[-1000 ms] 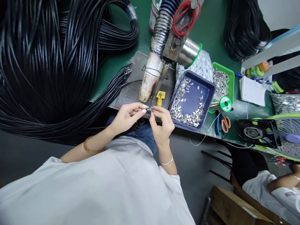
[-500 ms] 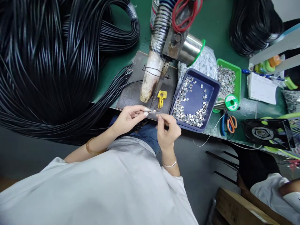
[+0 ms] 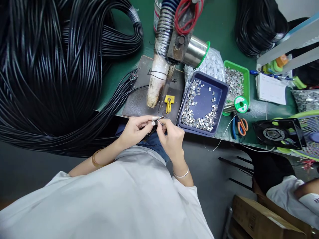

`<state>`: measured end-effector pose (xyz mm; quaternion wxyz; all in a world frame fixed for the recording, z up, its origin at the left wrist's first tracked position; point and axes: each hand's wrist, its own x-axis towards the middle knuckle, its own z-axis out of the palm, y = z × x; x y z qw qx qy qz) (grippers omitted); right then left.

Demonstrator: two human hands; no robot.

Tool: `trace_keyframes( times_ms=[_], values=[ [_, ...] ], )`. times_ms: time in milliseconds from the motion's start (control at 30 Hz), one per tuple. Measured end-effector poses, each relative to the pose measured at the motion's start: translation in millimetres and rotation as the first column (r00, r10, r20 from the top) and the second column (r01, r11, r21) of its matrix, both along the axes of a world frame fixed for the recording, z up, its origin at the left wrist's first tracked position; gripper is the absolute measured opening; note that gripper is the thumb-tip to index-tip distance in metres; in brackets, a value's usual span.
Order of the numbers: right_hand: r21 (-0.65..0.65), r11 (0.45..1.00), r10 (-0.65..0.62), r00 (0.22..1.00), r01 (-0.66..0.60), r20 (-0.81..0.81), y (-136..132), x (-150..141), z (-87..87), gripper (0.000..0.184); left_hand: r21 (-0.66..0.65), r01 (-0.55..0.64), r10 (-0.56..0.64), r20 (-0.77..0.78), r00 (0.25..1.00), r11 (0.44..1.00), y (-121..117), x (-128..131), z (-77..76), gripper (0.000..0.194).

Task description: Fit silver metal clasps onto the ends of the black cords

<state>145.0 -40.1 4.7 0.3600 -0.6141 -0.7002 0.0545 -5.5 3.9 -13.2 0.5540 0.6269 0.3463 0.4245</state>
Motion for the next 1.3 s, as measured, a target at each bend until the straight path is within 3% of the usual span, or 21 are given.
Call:
trace_keyframes(
  times_ms=[67,167,267,400,533,667,767,1000,1300],
  values=[
    [-0.013,1.0,0.007,1.0,-0.007,-0.027,0,2,0.6,0.009,0.157,-0.03,0.041,-0.071,0.997,0.987,-2,0,-2.0,0.029],
    [-0.057,0.997,0.037,0.991,-0.045,-0.131,1,7,0.9,0.011,0.412,-0.03,0.101,-0.152,0.983,0.911,-4,0,-2.8,0.03],
    [-0.103,0.992,0.038,0.956,-0.071,-0.29,3,10,-1.4,0.015,0.479,-0.057,0.127,-0.115,0.985,0.876,-4,1,-1.6,0.024],
    [0.029,0.998,-0.03,0.872,0.05,-0.489,3,9,-5.9,0.01,0.387,-0.167,0.192,-0.028,0.981,0.907,-2,4,0.7,0.016],
    [0.126,0.975,-0.068,0.782,0.184,-0.619,1,7,-9.3,0.016,0.25,-0.213,0.222,-0.009,0.975,0.944,-1,7,1.2,0.013],
    [0.126,0.981,-0.074,0.881,0.15,-0.468,2,4,-14.7,0.006,-0.034,-0.159,0.161,0.072,0.984,0.987,3,8,2.0,0.013],
    [0.165,0.984,-0.001,0.936,0.063,-0.353,5,0,-18.8,0.006,-0.152,-0.115,0.136,0.136,0.981,0.982,10,8,3.9,0.014],
    [0.218,0.972,-0.014,0.943,0.091,-0.332,13,-6,-19.8,0.009,-0.247,-0.071,0.123,0.199,0.972,0.966,20,12,7.7,0.012],
    [0.292,0.954,0.009,0.968,0.066,-0.25,17,-6,-12.9,0.016,-0.249,-0.075,0.131,0.215,0.968,0.966,23,11,11.8,0.008]
  ],
)
